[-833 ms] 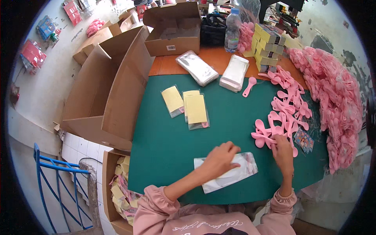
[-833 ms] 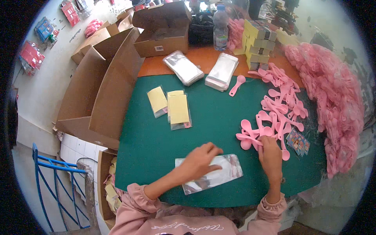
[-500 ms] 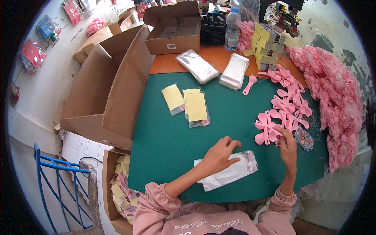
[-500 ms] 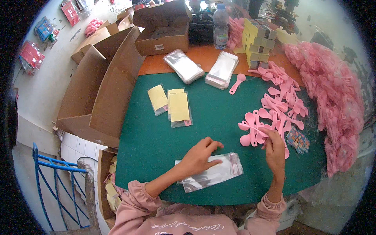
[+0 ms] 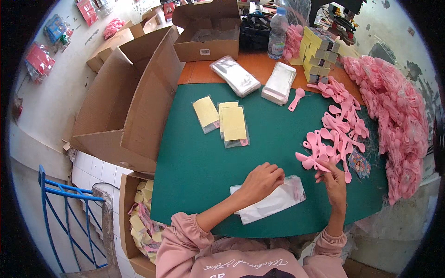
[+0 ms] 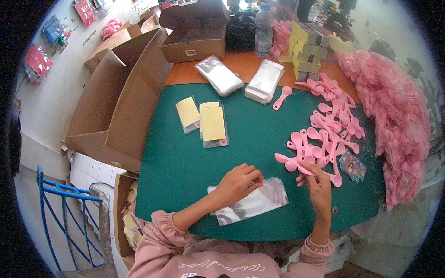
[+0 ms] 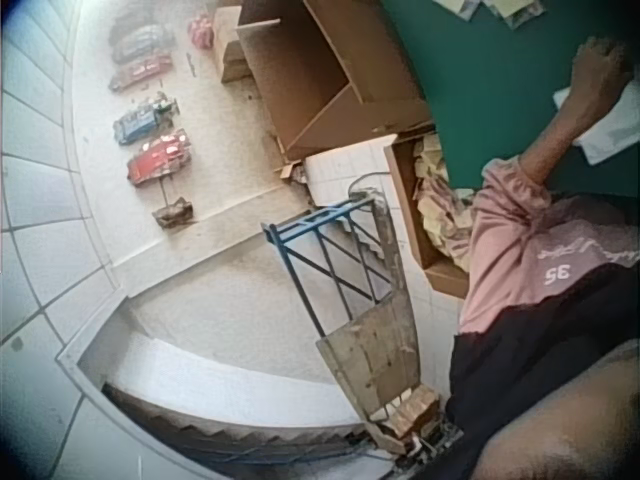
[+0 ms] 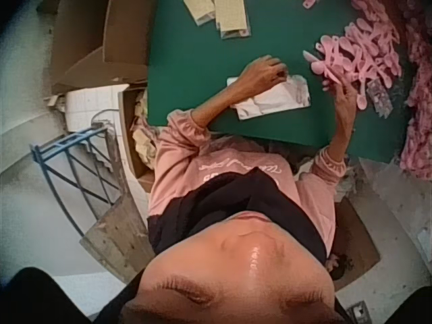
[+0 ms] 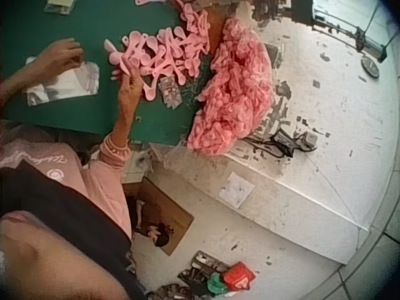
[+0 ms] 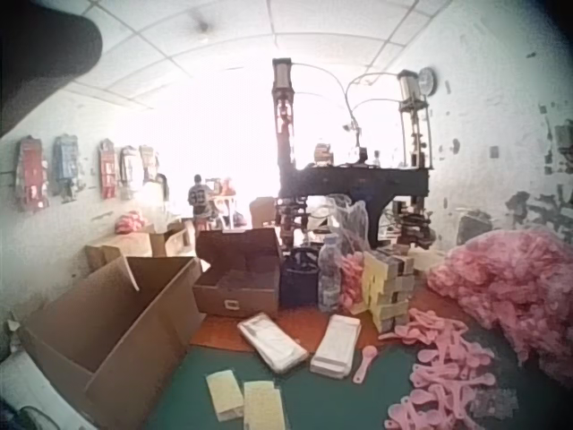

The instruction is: The person repeatedly picks up a pink plastic spoon and a small printed card, places them into a clear plastic bag, and then inserts a yellow rectangular item into the same bag. The person seals each bag and sets it aside on the table. This process is repeated multiple times throughout the clip.

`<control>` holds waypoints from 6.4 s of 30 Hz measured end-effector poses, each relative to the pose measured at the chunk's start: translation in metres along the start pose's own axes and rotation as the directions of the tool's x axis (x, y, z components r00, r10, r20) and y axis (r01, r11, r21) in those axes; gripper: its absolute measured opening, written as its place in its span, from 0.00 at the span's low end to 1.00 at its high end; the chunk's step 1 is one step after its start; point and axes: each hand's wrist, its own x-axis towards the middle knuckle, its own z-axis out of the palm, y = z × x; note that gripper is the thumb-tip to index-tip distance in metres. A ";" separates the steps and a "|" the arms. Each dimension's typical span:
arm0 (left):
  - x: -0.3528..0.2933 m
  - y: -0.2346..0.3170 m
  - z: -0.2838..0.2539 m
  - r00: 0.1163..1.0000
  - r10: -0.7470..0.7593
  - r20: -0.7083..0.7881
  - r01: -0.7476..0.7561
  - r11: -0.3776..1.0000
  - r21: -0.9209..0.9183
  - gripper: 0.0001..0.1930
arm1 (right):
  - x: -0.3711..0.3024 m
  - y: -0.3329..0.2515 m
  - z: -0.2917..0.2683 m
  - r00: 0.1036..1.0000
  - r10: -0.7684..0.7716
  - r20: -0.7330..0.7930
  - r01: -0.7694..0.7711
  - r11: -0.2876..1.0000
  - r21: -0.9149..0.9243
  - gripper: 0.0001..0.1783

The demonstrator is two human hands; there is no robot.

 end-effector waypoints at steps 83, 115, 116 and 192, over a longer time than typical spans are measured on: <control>0.043 -0.013 -0.119 0.936 -0.071 0.346 0.311 0.629 -0.713 0.20 | 0.017 0.031 -0.161 0.696 -0.444 -0.564 -0.335 0.494 -0.802 0.14; 0.009 -0.070 -0.078 0.899 -0.266 0.347 0.437 0.580 -0.688 0.33 | 0.084 -0.013 0.052 0.866 0.053 0.497 -0.011 0.996 -0.087 0.09; 0.007 -0.066 -0.075 0.899 -0.260 0.352 0.437 0.578 -0.689 0.33 | 0.085 0.003 0.050 0.891 0.065 0.449 -0.107 0.992 0.069 0.10; 0.019 -0.044 -0.033 0.853 -0.302 0.426 0.512 0.316 -0.799 0.08 | 0.141 0.003 -0.212 0.863 -0.482 -0.152 0.002 0.305 -0.952 0.10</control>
